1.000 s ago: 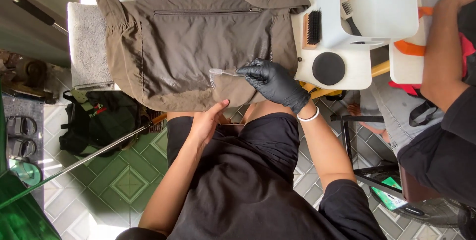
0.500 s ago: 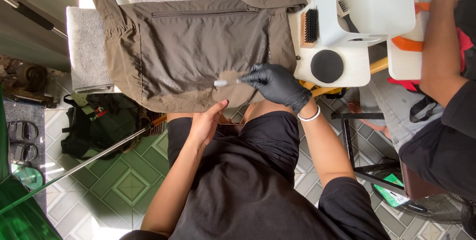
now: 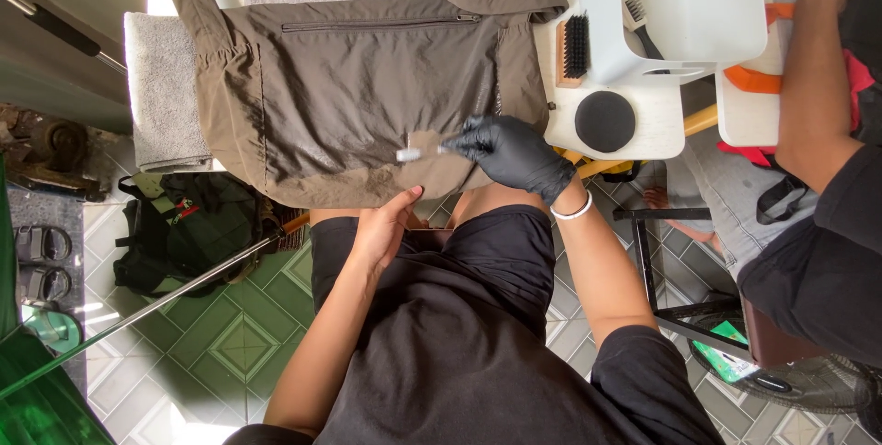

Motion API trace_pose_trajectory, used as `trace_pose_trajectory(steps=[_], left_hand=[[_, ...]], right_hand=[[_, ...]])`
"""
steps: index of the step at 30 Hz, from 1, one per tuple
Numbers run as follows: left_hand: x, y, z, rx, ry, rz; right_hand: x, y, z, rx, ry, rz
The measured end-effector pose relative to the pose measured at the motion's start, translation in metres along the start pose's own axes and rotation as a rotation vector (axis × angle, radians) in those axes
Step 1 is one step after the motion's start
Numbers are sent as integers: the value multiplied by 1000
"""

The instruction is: Cleaning and restoring a fabric bag using cleaning paste, a spatula for application, and a brush for scrubbing.

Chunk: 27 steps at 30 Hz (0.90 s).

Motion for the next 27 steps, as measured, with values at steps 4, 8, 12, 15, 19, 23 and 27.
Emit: trace_pose_trajectory(steps=[4, 8, 12, 15, 19, 23, 27], left_hand=[[4, 0, -1, 17, -22, 20], [-4, -7, -6, 8, 6, 18], [-4, -5, -4, -3, -1, 21], [-4, -4, -5, -12, -9, 26], [2, 1, 1, -17, 9, 1], [1, -3, -2, -33, 6, 13], [-1, -1, -2, -45, 5, 17]], right_hand=[[3, -9, -1, -130, -59, -5], [6, -4, 1, -48, -10, 7], [0, 1, -3, -24, 43, 0], [-2, -28, 1, -156, -31, -50], [-6, -11, 2, -9, 74, -40], [-7, -20, 1, -91, 28, -56], [-9, -30, 7, -192, -40, -100]])
Point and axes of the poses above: each hand's wrist, its own x-axis towards the middle knuckle, its own z-axis out of the back of the hand, y = z × x, the point moved 3 cm from there along x, towards the middle knuckle, and after that the axes turned 15 degrees about -x, right-handed, at the moved point
